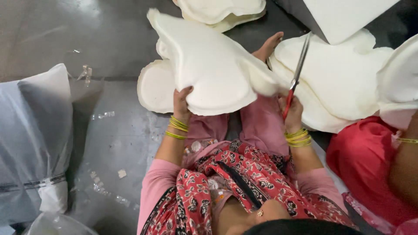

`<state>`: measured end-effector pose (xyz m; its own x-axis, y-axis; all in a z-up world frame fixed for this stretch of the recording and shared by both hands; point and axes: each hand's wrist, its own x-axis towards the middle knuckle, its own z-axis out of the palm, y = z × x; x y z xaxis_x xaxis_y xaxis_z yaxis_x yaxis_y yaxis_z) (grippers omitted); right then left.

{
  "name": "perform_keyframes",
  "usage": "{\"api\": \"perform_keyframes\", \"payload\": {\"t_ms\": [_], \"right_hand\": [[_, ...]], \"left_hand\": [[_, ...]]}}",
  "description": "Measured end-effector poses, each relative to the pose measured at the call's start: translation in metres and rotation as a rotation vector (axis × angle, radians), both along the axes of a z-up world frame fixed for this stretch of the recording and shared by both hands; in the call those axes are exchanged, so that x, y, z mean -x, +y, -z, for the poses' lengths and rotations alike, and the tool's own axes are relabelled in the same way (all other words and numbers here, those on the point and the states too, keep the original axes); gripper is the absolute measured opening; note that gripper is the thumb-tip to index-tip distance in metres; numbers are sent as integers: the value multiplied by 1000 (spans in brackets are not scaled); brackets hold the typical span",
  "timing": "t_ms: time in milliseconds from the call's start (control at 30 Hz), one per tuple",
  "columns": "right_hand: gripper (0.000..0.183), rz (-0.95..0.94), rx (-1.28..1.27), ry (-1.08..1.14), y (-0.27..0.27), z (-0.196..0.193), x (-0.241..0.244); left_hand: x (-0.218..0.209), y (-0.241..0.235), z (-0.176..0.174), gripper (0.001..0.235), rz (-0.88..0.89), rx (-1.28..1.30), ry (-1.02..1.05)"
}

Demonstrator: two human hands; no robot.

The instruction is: The person trims excess material from foam cushion inserts using a pair of scissors.

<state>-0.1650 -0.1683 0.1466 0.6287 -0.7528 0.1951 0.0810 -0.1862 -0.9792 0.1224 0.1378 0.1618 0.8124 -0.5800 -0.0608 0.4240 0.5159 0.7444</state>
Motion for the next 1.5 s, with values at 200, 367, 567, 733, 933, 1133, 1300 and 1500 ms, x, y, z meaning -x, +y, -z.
{"api": "perform_keyframes", "payload": {"t_ms": [200,367,567,733,933,1133,1300,1500], "right_hand": [[15,-86,-112,-72,-26,-60,40],[27,-218,-230,19,2,-11,133],[28,-259,-354,419,44,15,218],[23,-399,-403,602,47,18,222],[24,-528,-499,647,42,23,193],[23,-522,-561,557,41,44,167],[22,-552,-437,552,14,65,141],[27,-606,-279,609,-11,65,125]], "left_hand": [[90,-22,6,59,-90,18,157],[132,-15,28,72,-21,-332,488],[139,-13,15,64,133,-332,395],[120,5,67,65,195,-95,475],[119,14,71,71,196,-110,397],[124,13,51,73,196,-219,420],[122,19,56,73,172,-206,373],[123,20,45,71,183,-229,405]]}}
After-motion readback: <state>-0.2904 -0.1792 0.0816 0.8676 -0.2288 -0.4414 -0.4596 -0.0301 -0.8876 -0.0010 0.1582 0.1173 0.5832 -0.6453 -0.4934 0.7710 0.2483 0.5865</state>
